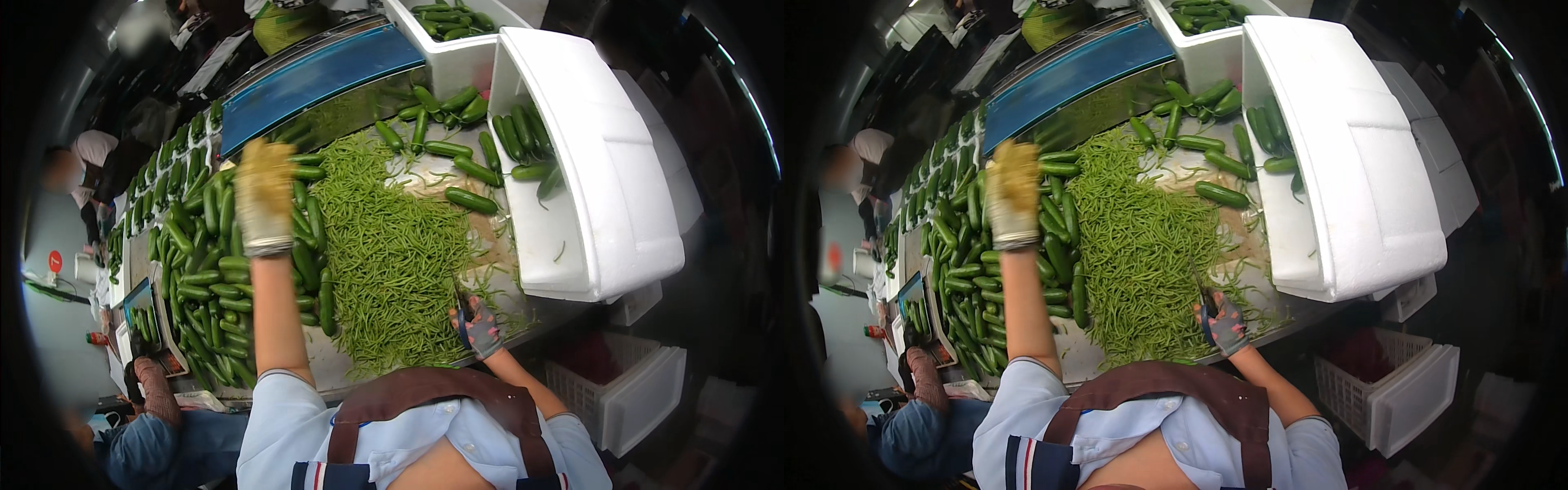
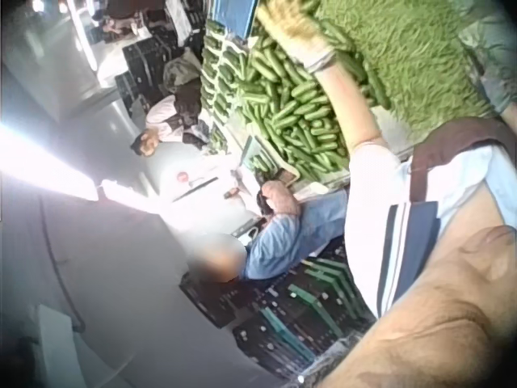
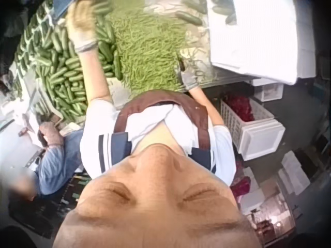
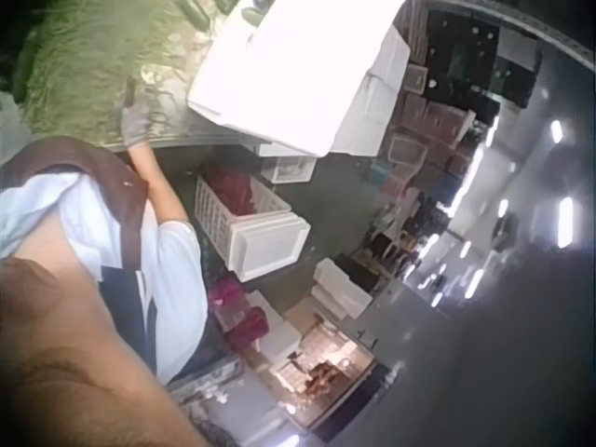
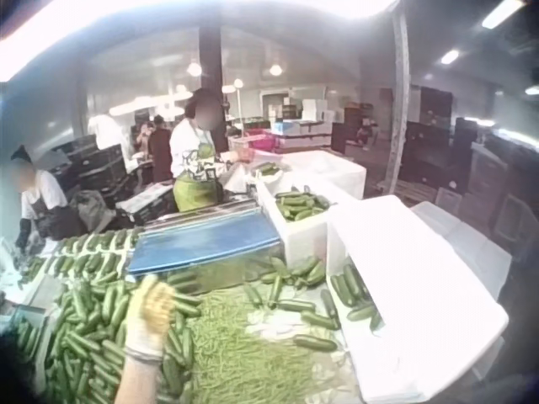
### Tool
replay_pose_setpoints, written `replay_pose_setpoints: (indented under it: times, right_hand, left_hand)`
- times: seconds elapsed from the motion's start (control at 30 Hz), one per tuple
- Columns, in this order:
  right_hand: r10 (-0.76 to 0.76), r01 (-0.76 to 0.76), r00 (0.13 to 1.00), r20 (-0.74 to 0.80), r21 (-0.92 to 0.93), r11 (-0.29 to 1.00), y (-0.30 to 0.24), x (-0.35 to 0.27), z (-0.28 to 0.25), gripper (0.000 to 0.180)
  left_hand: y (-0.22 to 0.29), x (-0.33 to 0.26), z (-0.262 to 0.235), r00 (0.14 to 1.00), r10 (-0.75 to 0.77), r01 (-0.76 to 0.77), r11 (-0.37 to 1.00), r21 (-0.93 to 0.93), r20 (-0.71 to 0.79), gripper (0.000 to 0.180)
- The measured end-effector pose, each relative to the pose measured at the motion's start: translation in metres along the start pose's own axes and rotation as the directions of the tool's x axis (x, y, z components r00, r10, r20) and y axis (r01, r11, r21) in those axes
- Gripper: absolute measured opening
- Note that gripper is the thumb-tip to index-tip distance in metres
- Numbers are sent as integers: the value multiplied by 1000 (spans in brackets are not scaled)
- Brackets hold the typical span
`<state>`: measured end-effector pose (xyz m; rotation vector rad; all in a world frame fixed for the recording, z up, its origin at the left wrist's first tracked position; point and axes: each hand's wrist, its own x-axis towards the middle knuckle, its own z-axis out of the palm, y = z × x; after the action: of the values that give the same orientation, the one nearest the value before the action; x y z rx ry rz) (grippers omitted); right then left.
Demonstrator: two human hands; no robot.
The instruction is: The person repeatedly picks up cucumbers from a large pile on a stainless steel table, trims both ends with a small knife, and places the trimmed cucumbers into a white styrofoam container. The person wears gloves and an apron while working at a busy processing station with other workers nearby.
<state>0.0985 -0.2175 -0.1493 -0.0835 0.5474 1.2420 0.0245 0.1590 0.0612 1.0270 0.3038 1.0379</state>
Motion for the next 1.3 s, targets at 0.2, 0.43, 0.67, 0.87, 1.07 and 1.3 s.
replay_pose_setpoints:
  times: [0.2,0.43,0.67,0.87,1.07,1.3]
  right_hand:
    - [127,-173,974,190,245,954,-12,8,-50,21]
    - [37,1,988,151,-243,970,-15,-5,-38,34]
    - [104,-116,988,116,94,989,-24,-2,-27,40]
    - [-174,178,984,40,-207,962,-32,4,13,31]
    - [-95,138,982,165,-276,951,-27,8,32,24]
    - [-116,187,972,203,-378,907,-21,0,16,20]
  left_hand:
    - [-177,-27,112,548,-427,-671,290,683,720,88]
    - [-223,-3,181,434,-791,-822,-151,549,432,72]
    - [-202,-19,142,535,-654,-698,13,716,534,49]
    - [-122,-65,126,643,-570,-509,180,842,511,52]
    - [-89,-101,106,673,-515,-496,218,840,531,58]
    - [-71,-120,91,691,-489,-497,213,841,532,60]
